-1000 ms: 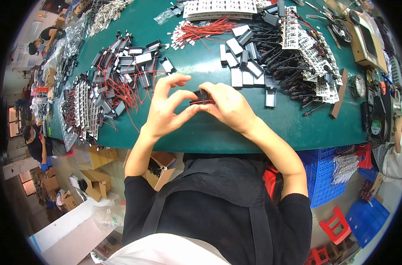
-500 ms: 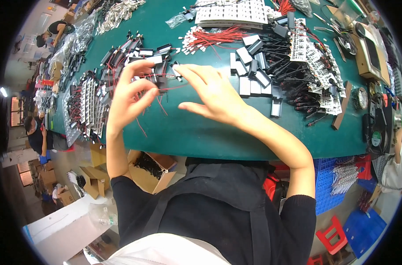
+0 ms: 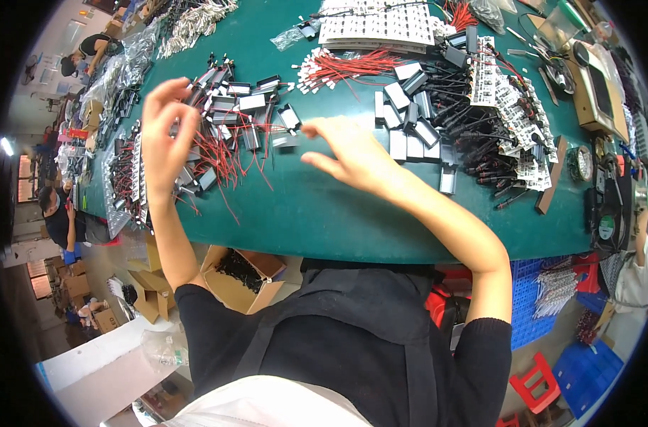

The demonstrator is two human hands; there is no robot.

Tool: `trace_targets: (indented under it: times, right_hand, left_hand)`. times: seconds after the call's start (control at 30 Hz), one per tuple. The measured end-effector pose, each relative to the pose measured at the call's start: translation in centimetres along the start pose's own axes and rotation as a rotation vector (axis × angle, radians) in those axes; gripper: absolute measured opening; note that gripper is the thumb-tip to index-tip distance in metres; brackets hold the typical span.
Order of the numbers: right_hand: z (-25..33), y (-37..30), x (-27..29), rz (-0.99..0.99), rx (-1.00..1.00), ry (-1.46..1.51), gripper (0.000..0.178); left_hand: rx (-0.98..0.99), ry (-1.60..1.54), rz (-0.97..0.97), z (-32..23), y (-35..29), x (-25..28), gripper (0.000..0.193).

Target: The person assembles wires and connectors into small plastic housings by hand, creating electronic components.

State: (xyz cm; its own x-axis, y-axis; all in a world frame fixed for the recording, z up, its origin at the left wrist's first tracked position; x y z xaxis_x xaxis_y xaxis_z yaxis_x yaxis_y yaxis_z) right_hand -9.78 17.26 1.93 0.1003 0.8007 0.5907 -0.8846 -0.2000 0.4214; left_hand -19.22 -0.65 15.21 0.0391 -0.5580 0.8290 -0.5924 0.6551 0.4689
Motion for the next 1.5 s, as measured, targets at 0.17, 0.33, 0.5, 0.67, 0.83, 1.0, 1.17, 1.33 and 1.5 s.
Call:
trace_targets:
  times: [0.17,0.33,0.5,0.67,0.83,1.0,1.17,1.33,1.5]
  right_hand:
    - [-7.2,7.0,2.1,-0.021,-0.144,-0.556,0.019]
    - [-14.3,8.8,0.9,0.091,-0.288,-0.834,0.015]
    - [-12.6,8.3,1.4,0.017,-0.217,-0.836,0.013]
    - [-6.3,5.8,3.0,0.053,-0.100,-0.564,0.011]
    - [0.5,-4.7,-0.7,0.408,0.109,-0.527,0.017]
    - [1.8,-10.1,1.1,0.287,0.227,-0.546,0.015]
    - [-0.8,-9.6,1.6,0.149,-0.224,-0.439,0.021]
    - [-2.0,-8.9,-1.8,0.078,-0.339,-0.538,0.022]
    - [-1.9,-8.5,-3.1,0.146,-0.230,-0.542,0.015]
  left_hand:
    - [0.020,0.504,-0.283,4.3,2.3,7.4,0.016]
    - [0.214,0.519,-0.026,11.0,1.0,6.2,0.021]
    - [0.404,0.381,0.422,14.0,-4.5,-1.0,0.022]
    - [0.443,0.353,0.503,15.4,-7.1,-4.1,0.023]
    - [0.536,0.351,0.557,14.2,-7.4,-5.2,0.024]
    - [0.317,0.162,0.618,7.1,-5.2,-8.7,0.022]
    - [-0.086,-0.091,0.628,-3.0,-3.5,-15.4,0.014]
    - [-0.306,-0.156,0.533,-10.3,-1.5,-21.3,0.011]
    - [-0.490,-0.263,0.339,-14.4,-0.2,-23.8,0.027]
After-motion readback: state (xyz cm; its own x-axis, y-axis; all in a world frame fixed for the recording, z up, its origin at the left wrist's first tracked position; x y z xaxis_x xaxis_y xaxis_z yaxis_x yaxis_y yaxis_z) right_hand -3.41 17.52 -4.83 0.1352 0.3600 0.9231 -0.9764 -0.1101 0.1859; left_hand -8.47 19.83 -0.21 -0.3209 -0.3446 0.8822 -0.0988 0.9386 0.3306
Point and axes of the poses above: each hand's wrist, its own y-axis towards the middle knuckle, its own x-axis out of the back of the hand, z = x × y, the point moved 10 cm from there along y, towards the middle knuckle, and after that the axes turned 5 degrees about z, right-handed, at the moved point
